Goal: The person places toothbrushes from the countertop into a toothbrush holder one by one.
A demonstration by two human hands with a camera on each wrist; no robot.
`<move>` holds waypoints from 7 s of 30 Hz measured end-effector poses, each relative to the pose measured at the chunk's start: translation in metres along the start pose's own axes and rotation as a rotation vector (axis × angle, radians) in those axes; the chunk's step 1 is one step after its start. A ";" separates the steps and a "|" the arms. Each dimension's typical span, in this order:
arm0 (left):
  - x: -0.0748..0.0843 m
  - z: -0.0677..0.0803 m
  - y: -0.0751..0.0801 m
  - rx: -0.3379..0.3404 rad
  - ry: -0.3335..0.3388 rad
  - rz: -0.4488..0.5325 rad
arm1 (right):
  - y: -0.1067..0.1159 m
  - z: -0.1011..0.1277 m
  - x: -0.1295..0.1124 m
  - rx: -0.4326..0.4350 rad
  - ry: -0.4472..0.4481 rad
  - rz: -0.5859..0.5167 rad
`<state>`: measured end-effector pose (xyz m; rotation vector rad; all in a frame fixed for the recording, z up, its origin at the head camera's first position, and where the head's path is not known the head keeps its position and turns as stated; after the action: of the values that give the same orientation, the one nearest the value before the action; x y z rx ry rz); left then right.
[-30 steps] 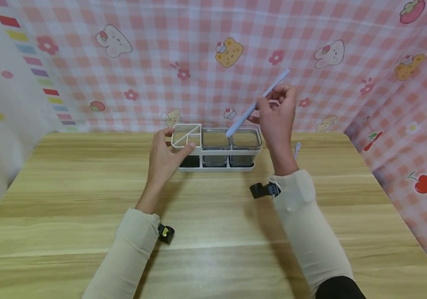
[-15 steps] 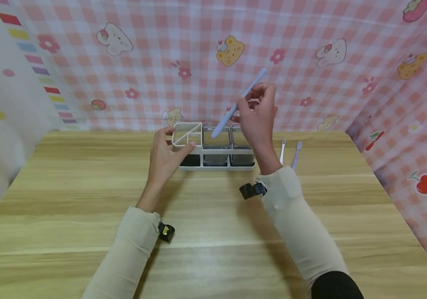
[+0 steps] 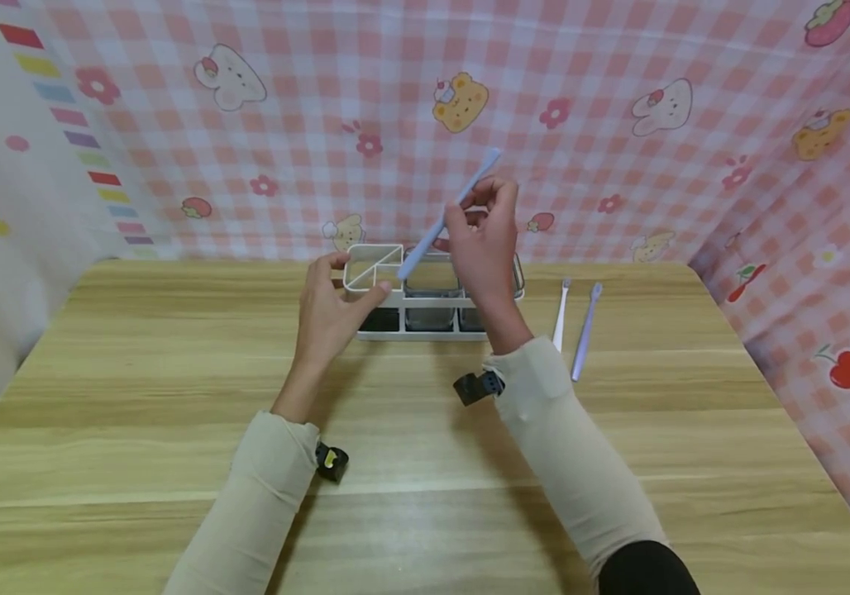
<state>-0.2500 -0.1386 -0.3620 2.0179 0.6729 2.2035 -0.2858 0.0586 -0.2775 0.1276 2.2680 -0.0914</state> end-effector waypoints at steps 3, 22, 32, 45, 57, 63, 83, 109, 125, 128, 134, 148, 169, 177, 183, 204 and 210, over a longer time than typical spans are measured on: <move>0.000 0.000 0.001 0.002 0.001 0.000 | -0.006 0.003 0.002 -0.012 0.010 0.013; 0.001 -0.001 0.000 0.012 -0.030 0.013 | -0.028 0.019 0.013 -0.091 0.082 0.063; 0.001 -0.001 -0.001 0.022 -0.040 0.013 | -0.034 0.027 0.018 -0.150 0.148 0.156; 0.001 -0.001 0.000 0.011 -0.030 0.016 | -0.039 0.031 0.025 -0.248 0.134 0.220; 0.003 -0.001 0.000 0.016 -0.037 0.028 | -0.039 0.030 0.027 -0.307 0.084 0.278; 0.002 0.000 0.000 0.009 -0.038 0.018 | -0.039 0.030 0.028 -0.336 0.047 0.288; 0.000 -0.001 0.000 0.025 -0.044 0.010 | -0.028 0.030 0.028 -0.321 0.006 0.247; -0.001 -0.002 0.000 0.014 -0.019 0.008 | 0.003 0.036 0.019 -0.618 0.293 0.813; -0.002 -0.001 -0.001 -0.003 -0.010 0.026 | 0.038 0.033 0.027 -0.632 0.278 0.939; -0.002 -0.001 -0.001 -0.004 -0.009 0.024 | 0.045 0.033 0.028 -0.635 0.246 0.948; -0.002 -0.001 -0.001 -0.005 -0.003 0.022 | 0.062 0.031 0.031 -0.620 0.180 0.973; -0.002 -0.001 -0.001 -0.010 0.013 0.018 | 0.097 0.024 0.037 -0.544 0.149 1.000; -0.002 -0.001 -0.001 -0.011 0.017 0.015 | 0.148 0.020 0.060 -0.563 -0.098 1.031; -0.001 -0.001 -0.002 -0.011 0.012 0.016 | 0.167 0.022 0.073 -0.575 -0.262 0.984; -0.002 -0.001 -0.002 -0.008 0.015 0.015 | 0.176 0.026 0.081 -0.599 -0.341 0.965; -0.001 0.000 -0.001 -0.018 0.001 0.031 | 0.201 0.033 0.102 -0.653 -0.565 0.824; -0.002 0.000 -0.001 -0.014 0.002 0.022 | 0.208 0.033 0.109 -0.642 -0.626 0.794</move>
<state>-0.2496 -0.1380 -0.3640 2.0262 0.6364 2.2166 -0.3049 0.2682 -0.3870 0.5520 1.4023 0.8783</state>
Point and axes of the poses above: each hand's wrist, its own z-axis away from the middle knuckle, its own y-axis out of the back of the hand, x = y × z, the point moved 5 cm from there along -z, towards the middle knuckle, and after that the axes turned 15 degrees about y, right-handed, at the moved point
